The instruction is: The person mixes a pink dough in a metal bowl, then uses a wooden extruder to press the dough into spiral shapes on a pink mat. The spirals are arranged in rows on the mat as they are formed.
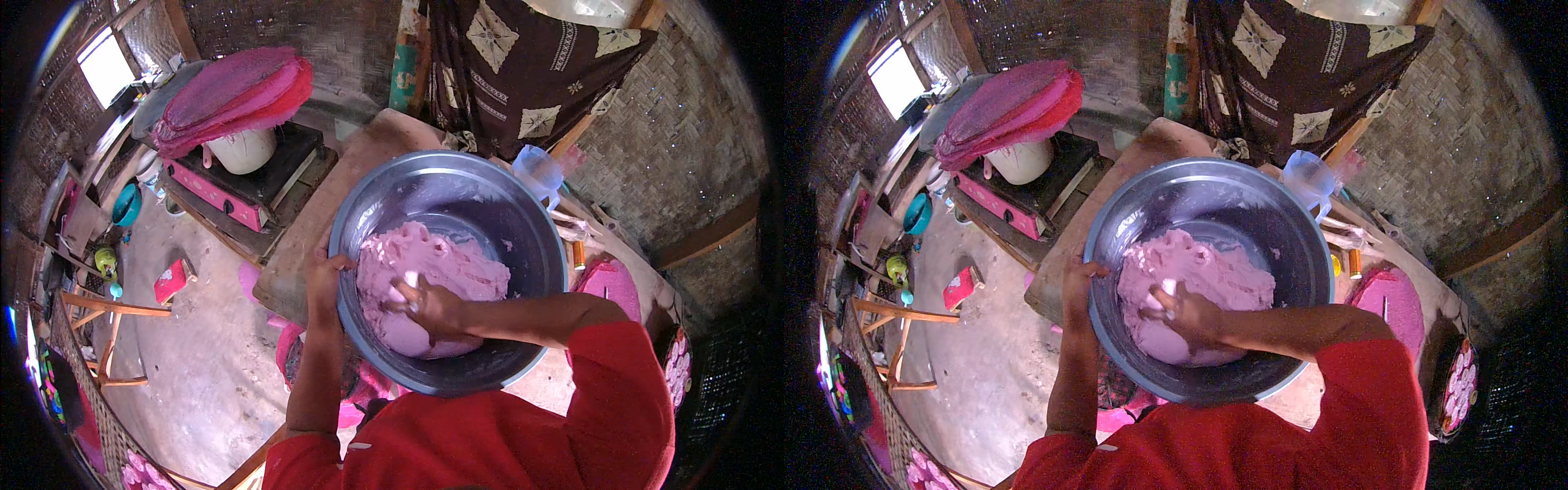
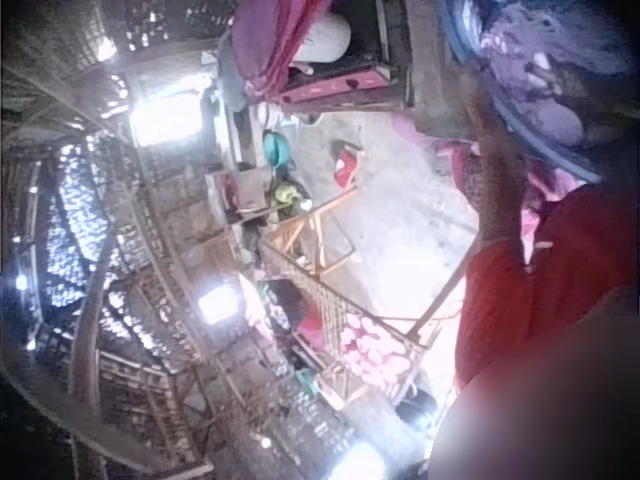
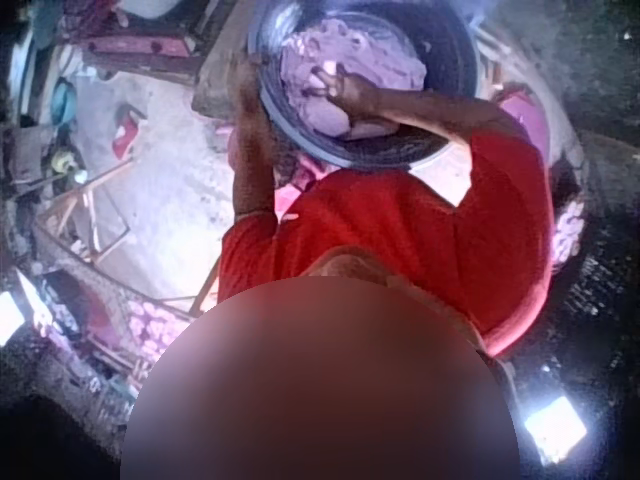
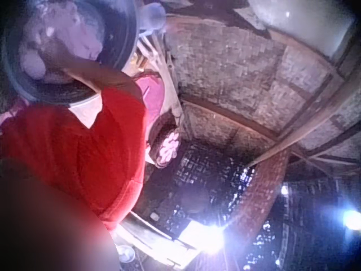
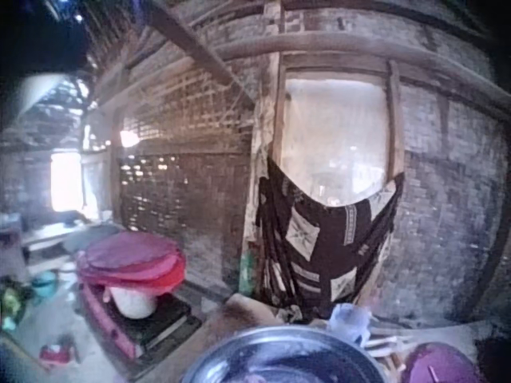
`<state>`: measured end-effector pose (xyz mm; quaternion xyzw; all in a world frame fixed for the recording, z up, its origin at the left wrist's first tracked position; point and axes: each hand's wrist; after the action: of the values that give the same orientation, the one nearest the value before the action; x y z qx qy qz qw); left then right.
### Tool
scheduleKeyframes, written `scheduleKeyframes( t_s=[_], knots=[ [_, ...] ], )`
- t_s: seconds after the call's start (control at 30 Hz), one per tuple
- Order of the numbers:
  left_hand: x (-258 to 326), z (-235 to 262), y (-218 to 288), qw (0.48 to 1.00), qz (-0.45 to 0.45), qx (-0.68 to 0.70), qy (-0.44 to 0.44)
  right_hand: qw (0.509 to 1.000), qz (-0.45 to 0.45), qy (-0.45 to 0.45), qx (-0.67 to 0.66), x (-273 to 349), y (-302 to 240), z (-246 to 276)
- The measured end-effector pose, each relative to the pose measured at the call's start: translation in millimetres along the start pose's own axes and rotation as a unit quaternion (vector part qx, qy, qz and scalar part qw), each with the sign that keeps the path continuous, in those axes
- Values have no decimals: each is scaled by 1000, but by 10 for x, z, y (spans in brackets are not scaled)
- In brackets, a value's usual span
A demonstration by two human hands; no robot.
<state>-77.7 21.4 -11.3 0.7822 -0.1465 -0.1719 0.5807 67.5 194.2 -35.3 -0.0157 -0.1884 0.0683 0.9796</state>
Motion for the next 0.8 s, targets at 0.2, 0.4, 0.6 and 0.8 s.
scheduleKeyframes(
  t_s=[0.2, 0.4, 0.6, 0.8],
  knots=[
    [55, -6, 79, 1000, 22, 4, -1, 999, -1, -31, -42, -536, 155, 232],
    [22, -28, 180, 987, -97, -121, -37, 931, -64, -297, -200, -664, 973, 1183],
    [-74, -225, 184, 793, -163, -587, -28, 849, -237, -392, -263, -606, 1764, 456],
    [-40, -240, 217, 844, -202, -497, -1, 588, -241, -532, -559, -35, 1639, 10]
  ],
)
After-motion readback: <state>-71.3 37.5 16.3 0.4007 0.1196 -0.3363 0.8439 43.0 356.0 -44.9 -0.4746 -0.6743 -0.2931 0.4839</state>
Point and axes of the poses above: each hand's wrist, its own x-axis away from the middle knuckle, its own z-axis out of the back of the hand, y = z × x, and after that the axes turned 13 degrees about -z, right-handed
